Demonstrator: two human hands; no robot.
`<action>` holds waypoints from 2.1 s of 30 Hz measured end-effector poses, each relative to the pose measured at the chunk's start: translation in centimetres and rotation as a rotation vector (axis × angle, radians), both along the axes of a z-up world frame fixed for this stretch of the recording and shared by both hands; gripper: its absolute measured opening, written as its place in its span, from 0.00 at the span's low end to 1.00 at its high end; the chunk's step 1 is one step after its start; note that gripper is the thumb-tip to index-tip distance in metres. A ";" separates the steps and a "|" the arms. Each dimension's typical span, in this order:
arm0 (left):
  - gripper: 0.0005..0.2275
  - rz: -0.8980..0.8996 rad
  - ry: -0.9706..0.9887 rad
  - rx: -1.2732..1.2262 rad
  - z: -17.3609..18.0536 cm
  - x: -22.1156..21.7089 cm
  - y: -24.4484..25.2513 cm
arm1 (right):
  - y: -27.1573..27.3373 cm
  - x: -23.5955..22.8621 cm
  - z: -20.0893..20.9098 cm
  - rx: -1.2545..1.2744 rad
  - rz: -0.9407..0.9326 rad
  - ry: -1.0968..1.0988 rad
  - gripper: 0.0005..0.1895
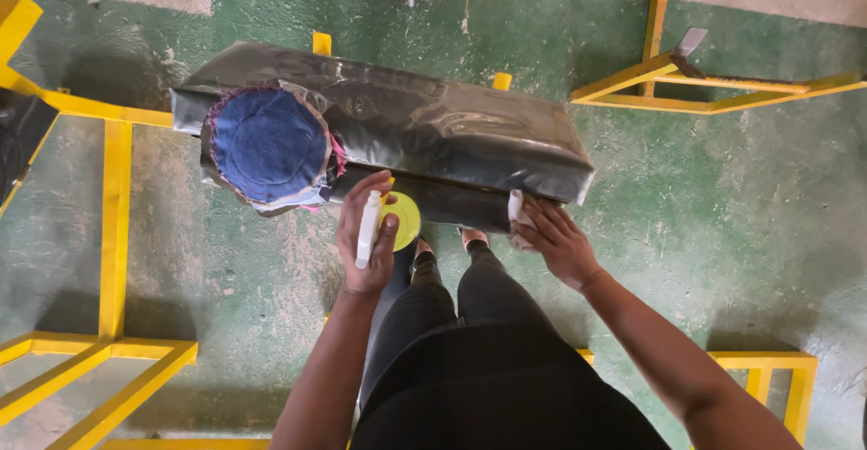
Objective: The person cleans a long, black padded bench using a spray bottle and a cloth. They wipe the surface of the bench and the yellow metal frame, then move to a second bench covered in plastic wrap to clean it as well.
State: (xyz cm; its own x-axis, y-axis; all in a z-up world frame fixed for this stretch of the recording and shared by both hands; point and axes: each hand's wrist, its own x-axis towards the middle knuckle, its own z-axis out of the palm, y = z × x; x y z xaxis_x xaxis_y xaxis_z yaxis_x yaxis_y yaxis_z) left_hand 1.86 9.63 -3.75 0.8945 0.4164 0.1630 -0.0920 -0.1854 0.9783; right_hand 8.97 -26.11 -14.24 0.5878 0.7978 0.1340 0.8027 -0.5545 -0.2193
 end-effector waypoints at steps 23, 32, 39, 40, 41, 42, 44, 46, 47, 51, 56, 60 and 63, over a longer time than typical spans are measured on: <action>0.18 0.138 0.043 -0.019 -0.8 -4.6 0.6 | 15.8 0.6 0.8 0.191 0.085 0.121 0.37; 0.19 0.291 0.121 0.178 -1.9 -5.5 3.6 | 26.8 3.4 2.6 0.555 0.016 0.498 0.29; 0.17 0.324 0.198 0.148 -4.9 -6.1 6.5 | 32.1 7.0 2.0 0.760 0.087 1.075 0.18; 0.17 0.333 0.200 0.146 -4.9 -6.0 6.9 | 33.0 7.4 1.8 0.755 0.093 1.079 0.18; 0.16 0.330 0.242 0.148 -4.9 -5.9 7.4 | 34.0 7.7 1.5 0.749 0.028 1.209 0.19; 0.15 0.328 0.287 0.148 -5.0 -5.9 7.8 | 34.8 8.0 1.2 0.737 -0.040 1.339 0.20; 0.14 0.317 0.294 0.086 -5.6 -5.8 8.7 | 36.4 9.1 0.0 0.718 -0.047 1.342 0.22; 0.14 0.307 0.299 0.026 -7.2 -5.9 9.5 | 38.0 10.3 -0.9 0.702 -0.053 1.344 0.24; 0.14 0.308 0.340 0.074 -8.4 -6.0 9.8 | 38.5 10.9 -1.2 0.669 -0.056 1.258 0.30; 0.15 0.316 0.357 -0.080 -9.1 -5.1 10.7 | 40.3 12.1 -0.6 0.492 -0.088 1.108 0.40; 0.14 0.313 0.257 -0.165 -9.5 -3.9 10.7 | 42.0 11.7 1.7 0.338 -0.092 1.294 0.30; 0.14 0.348 0.276 -0.098 -9.6 -3.9 10.3 | 40.9 9.7 2.4 0.352 0.002 1.073 0.24; 0.12 0.312 0.286 0.035 -8.1 -4.2 10.3 | 39.4 8.6 1.4 0.320 0.159 0.672 0.18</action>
State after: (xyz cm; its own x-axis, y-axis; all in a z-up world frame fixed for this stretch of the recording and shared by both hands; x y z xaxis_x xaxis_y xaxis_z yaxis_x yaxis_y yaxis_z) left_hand -2.32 19.92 -11.86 0.7375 0.6731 -0.0551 0.2485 -0.1945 0.9489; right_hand 17.58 13.26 -12.89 0.5061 0.8621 0.0274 0.5046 -0.2702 -0.8200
